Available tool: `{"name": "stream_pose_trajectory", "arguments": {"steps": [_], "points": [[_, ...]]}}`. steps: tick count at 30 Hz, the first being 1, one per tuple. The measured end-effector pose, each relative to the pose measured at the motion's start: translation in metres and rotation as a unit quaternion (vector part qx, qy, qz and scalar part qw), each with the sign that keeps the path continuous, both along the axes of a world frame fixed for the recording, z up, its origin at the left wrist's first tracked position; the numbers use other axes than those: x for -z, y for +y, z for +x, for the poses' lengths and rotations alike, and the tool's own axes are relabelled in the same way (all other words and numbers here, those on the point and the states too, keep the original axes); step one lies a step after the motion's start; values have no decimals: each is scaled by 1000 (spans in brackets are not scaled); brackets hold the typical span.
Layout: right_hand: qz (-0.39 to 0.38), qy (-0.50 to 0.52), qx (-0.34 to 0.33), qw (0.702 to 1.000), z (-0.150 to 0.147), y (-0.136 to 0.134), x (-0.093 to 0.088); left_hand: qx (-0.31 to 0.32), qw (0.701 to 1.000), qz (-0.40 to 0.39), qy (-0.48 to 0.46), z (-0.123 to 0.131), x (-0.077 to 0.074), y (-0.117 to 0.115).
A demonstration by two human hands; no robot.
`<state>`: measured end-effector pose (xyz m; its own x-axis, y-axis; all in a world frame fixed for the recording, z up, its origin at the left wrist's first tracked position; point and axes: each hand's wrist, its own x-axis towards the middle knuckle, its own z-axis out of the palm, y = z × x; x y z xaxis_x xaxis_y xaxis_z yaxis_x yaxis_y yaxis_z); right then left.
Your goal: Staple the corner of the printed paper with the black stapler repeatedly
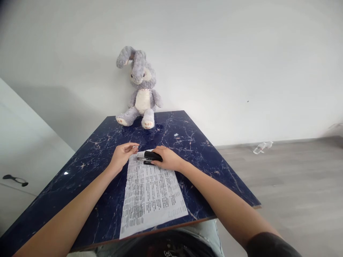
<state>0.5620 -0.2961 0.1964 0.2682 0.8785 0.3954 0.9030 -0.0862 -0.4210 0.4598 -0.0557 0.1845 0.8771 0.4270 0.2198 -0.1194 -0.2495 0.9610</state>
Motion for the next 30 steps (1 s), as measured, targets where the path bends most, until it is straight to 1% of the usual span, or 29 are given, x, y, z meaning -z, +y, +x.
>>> {"name": "stream_pose_trajectory", "arguments": {"steps": [5, 9, 14, 18, 20, 25, 30], "points": [[-8, 18, 10, 1000, 0, 1, 2, 38, 998, 43, 13, -2, -2, -4], [-7, 20, 13, 1000, -1, 0, 3, 40, 996, 85, 1, -2, -2, -6], [-28, 32, 16, 999, -1, 0, -1, 58, 991, 120, 21, 0, 2, -3], [-30, 34, 16, 999, 0, 0, 0, 71, 978, 197, -1, 1, 2, -2], [-27, 33, 12, 999, 0, 0, 0, 70, 970, 232, -15, 1, 0, -3], [-31, 34, 10, 999, -1, -1, -2, 53, 963, 263, -30, -3, -8, -4], [-27, 36, 6, 999, 0, 0, 0, 48, 949, 312, -25, -3, -9, -1]]}}
